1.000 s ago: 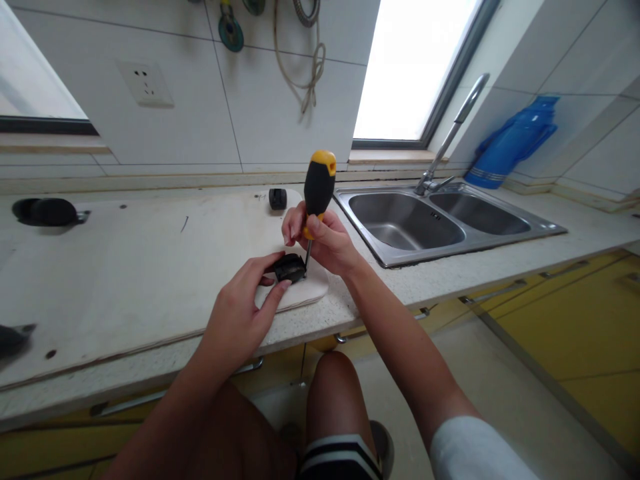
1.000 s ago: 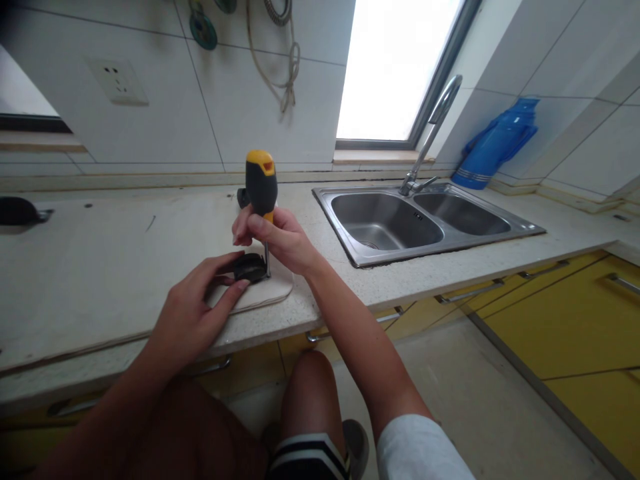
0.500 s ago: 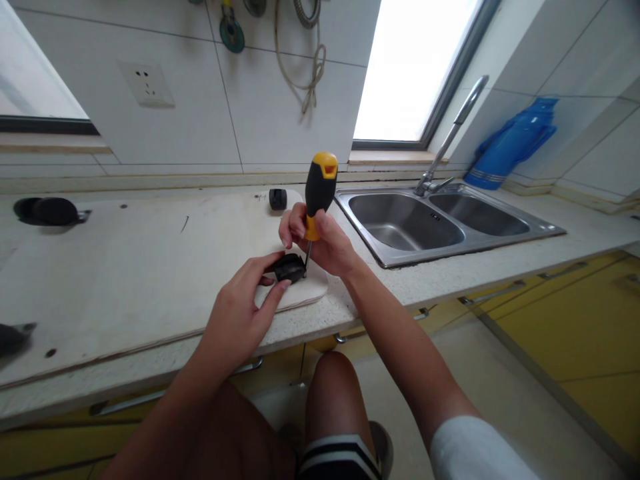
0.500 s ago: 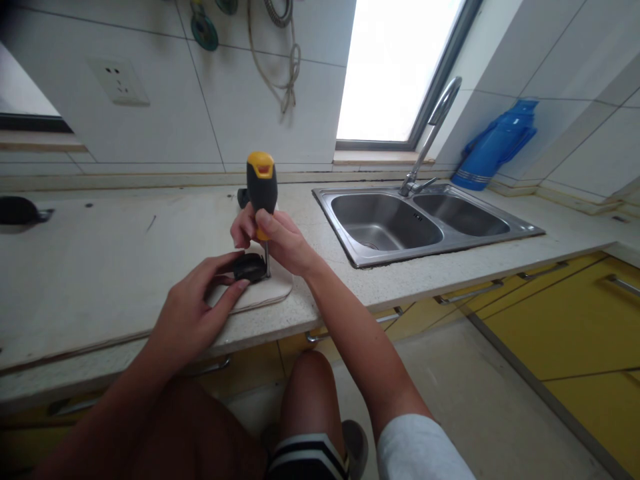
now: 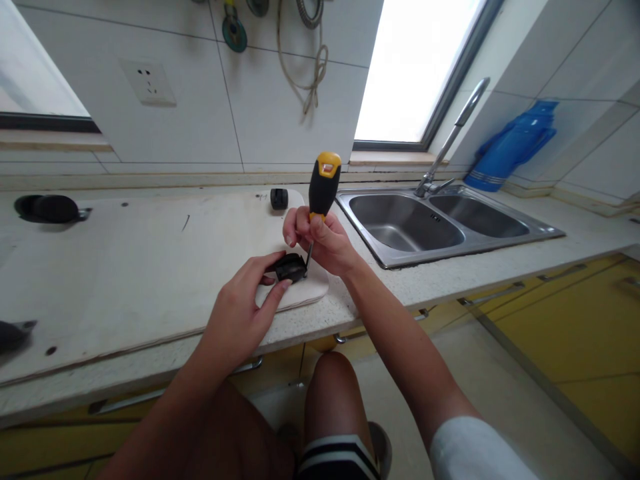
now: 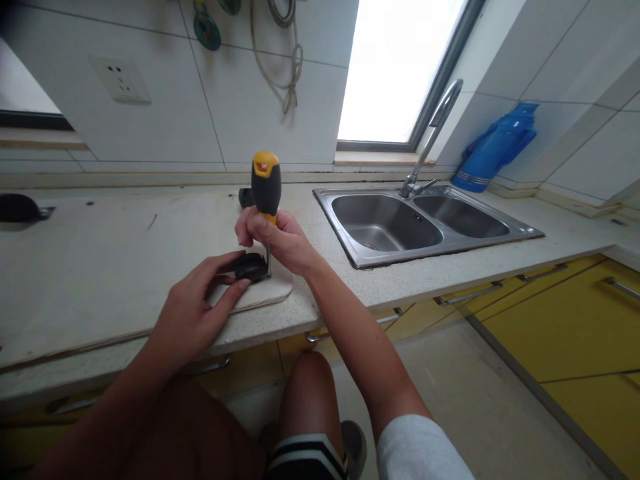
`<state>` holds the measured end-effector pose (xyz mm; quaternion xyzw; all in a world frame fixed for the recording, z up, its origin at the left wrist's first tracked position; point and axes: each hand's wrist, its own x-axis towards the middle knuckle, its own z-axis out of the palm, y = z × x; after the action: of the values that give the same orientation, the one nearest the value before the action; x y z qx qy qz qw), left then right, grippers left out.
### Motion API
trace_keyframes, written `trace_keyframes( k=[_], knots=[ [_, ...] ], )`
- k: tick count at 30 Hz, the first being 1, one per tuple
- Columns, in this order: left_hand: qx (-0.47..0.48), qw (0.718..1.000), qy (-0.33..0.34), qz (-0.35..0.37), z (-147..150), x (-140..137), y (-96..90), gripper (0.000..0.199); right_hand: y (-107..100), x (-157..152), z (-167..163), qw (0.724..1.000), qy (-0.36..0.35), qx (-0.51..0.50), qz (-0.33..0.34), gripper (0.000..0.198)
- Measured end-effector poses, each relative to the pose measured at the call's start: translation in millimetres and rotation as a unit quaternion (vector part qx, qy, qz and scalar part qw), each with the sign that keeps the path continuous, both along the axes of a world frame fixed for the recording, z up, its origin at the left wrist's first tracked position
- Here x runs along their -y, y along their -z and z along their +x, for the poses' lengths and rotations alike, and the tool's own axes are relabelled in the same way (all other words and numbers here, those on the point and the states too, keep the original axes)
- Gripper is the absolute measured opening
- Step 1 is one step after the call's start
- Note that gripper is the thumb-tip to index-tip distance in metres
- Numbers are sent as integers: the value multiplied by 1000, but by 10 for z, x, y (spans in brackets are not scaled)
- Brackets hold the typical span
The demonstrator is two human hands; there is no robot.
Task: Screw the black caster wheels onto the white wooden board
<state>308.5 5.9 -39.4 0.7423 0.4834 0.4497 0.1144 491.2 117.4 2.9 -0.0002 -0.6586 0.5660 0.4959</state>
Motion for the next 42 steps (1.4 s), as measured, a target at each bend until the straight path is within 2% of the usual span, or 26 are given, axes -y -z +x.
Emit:
trace_keyframes(
  k=[4,8,14,21,26,30,37,42],
  knots=[
    [2,1000,3,3,-1,-3,-5,40,-35,55,10,999,-37,-3,-39,48],
    [3,1000,2,7,-8,-4,6,39,-36,59,26,997,-39,4,-67,41],
    [-1,1000,1,13,-18,-22,37,39,0,-13,9,1000,-3,-18,-12,36],
    [2,1000,3,19,-15,-23,29,39,-6,20,6,999,-26,-8,-41,48],
    [3,1000,3,18,-10,-18,29,39,-19,44,16,997,-53,-2,-47,46],
    [2,1000,1,18,-12,-19,37,39,-5,23,-1,999,-32,-1,-43,46],
    [7,1000,7,18,-11,-34,26,39,5,-31,10,1000,-7,-3,20,41],
    [23,999,14,20,-1,-56,38,37,3,-18,14,1000,16,10,-1,42]
  ],
)
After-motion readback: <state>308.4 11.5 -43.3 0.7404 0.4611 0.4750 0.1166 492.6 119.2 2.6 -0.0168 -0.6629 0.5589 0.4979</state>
